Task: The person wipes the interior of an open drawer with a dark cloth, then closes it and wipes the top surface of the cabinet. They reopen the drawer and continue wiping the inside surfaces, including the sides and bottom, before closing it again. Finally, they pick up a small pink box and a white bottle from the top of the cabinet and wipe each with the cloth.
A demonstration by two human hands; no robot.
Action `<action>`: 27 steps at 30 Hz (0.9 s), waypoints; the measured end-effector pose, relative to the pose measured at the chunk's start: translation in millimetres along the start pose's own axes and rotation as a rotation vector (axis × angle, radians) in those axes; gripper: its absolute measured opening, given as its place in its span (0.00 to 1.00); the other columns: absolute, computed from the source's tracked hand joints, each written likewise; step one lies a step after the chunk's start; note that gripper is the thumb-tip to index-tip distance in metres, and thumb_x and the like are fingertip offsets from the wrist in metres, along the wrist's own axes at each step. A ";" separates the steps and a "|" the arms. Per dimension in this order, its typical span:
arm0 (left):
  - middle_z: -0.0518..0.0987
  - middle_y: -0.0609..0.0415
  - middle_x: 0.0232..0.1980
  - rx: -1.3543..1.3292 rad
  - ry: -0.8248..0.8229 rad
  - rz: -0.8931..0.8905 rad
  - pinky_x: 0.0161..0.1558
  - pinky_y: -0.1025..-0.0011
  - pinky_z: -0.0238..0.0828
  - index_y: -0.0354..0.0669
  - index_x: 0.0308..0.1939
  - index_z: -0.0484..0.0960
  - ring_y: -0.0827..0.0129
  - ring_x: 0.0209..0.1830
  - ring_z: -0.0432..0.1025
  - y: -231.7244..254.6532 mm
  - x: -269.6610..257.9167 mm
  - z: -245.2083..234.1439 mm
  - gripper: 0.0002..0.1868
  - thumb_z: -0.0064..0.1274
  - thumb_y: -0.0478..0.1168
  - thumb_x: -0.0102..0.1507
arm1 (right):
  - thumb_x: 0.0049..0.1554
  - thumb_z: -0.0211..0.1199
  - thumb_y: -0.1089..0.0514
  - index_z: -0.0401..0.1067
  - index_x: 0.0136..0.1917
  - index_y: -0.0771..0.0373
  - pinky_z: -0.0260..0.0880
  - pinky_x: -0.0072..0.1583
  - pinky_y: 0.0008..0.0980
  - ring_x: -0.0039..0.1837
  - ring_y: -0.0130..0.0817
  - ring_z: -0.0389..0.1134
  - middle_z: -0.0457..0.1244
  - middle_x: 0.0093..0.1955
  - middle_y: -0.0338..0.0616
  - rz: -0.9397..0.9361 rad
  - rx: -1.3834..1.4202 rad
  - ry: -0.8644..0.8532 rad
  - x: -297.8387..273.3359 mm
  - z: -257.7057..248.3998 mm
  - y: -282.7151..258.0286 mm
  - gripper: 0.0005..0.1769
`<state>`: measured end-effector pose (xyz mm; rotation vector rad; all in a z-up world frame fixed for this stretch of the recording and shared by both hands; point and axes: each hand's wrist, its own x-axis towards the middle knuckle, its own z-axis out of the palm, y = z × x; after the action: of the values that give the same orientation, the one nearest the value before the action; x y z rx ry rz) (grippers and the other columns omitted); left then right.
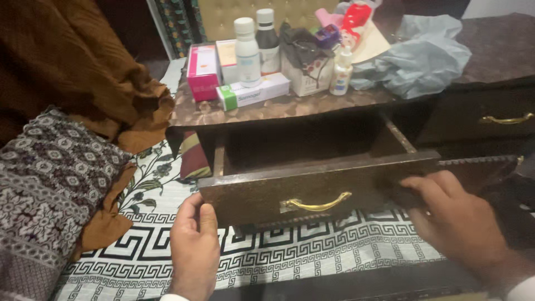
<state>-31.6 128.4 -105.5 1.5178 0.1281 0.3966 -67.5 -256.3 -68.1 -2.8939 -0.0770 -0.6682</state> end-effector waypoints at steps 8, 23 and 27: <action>0.83 0.47 0.54 0.014 -0.017 -0.096 0.53 0.73 0.72 0.33 0.65 0.71 0.71 0.51 0.77 4.6 0.7 -3.4 0.21 0.43 0.38 0.69 | 0.45 0.68 0.59 0.71 0.60 0.52 0.73 0.45 0.44 0.46 0.47 0.71 0.64 0.50 0.43 -0.445 0.243 0.011 31.8 -0.5 -112.9 0.28; 0.82 0.52 0.51 -0.066 -0.032 -0.095 0.49 0.73 0.73 0.35 0.59 0.77 0.73 0.48 0.75 8.8 0.6 -5.9 0.16 0.44 0.31 0.68 | 0.51 0.59 0.61 0.65 0.66 0.73 0.70 0.45 0.38 0.49 0.38 0.67 0.61 0.53 0.47 -0.742 0.081 0.050 60.5 -17.4 -246.4 0.30; 0.83 0.50 0.52 -0.074 -0.034 -0.066 0.51 0.74 0.74 0.33 0.60 0.76 0.72 0.48 0.76 5.7 3.4 -5.7 0.16 0.45 0.33 0.69 | 0.48 0.59 0.63 0.65 0.68 0.71 0.70 0.52 0.40 0.53 0.42 0.68 0.62 0.58 0.49 -0.713 0.073 0.091 55.5 -21.6 -206.0 0.33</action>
<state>-31.2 134.9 -99.6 1.4425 0.1355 0.3194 -45.1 -56.8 7.1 -2.7183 -1.1261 -0.8647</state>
